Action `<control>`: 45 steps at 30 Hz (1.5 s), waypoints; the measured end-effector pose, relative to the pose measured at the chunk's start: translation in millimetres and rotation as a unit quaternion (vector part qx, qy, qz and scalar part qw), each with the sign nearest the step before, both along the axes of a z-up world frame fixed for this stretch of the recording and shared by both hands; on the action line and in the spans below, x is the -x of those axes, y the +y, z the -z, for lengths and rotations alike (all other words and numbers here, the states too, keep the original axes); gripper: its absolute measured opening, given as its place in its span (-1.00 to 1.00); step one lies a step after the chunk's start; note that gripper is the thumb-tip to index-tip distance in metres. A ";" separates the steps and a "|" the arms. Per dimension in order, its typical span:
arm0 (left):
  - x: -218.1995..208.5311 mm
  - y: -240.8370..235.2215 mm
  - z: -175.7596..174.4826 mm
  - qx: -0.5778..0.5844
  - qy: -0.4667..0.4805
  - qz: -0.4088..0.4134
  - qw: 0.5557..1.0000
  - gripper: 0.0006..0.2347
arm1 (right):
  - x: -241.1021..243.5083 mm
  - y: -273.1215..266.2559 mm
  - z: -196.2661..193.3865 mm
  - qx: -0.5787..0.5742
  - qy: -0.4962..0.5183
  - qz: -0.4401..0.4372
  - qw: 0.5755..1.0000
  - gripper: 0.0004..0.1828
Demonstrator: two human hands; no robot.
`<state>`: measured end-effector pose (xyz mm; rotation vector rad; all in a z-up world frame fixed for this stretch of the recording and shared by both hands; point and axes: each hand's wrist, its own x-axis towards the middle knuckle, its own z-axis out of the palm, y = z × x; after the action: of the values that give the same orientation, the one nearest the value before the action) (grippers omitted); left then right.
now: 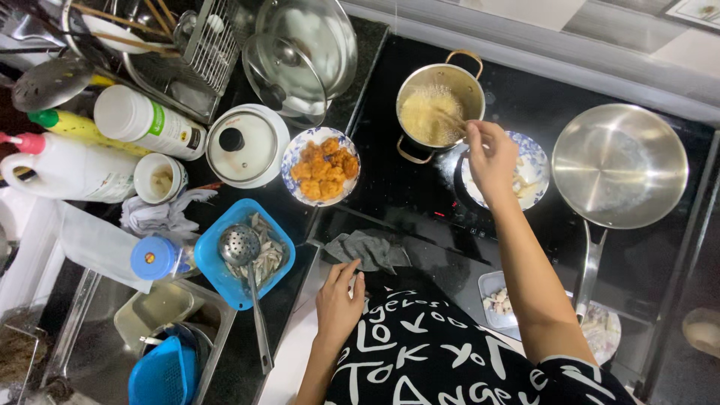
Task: The person fries small fish in a pot of hot oil on an induction cooktop. They use chopsticks and a slotted spoon to stir the fish, transfer them from a blue container into the oil, and remove the cooked pieces onto a plate.
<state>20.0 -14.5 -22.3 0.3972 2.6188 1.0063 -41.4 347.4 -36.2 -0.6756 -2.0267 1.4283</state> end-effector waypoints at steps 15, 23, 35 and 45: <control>-2.3 -1.5 2.2 -0.002 0.006 0.002 1.000 -0.75 | 2.4 6.3 -8.9 -0.142 -0.033 -0.016 0.989 -0.80; -1.8 -1.8 -0.5 0.001 0.011 0.007 1.000 -0.75 | 0.7 0.0 -12.7 -0.122 -0.084 -0.031 0.988 -0.76; -3.5 -2.3 -4.8 0.004 -0.002 -0.009 1.000 -0.75 | 9.1 16.2 -22.5 -0.167 -0.080 0.022 0.982 -0.71; -4.3 -3.5 -3.4 0.011 -0.007 0.002 1.000 -0.74 | 12.3 28.5 -14.7 -0.197 -0.080 0.008 0.977 -0.75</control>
<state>24.3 -18.0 -18.9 0.3880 2.6132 0.9739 -53.7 375.9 -21.5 -0.6460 -2.3322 0.9437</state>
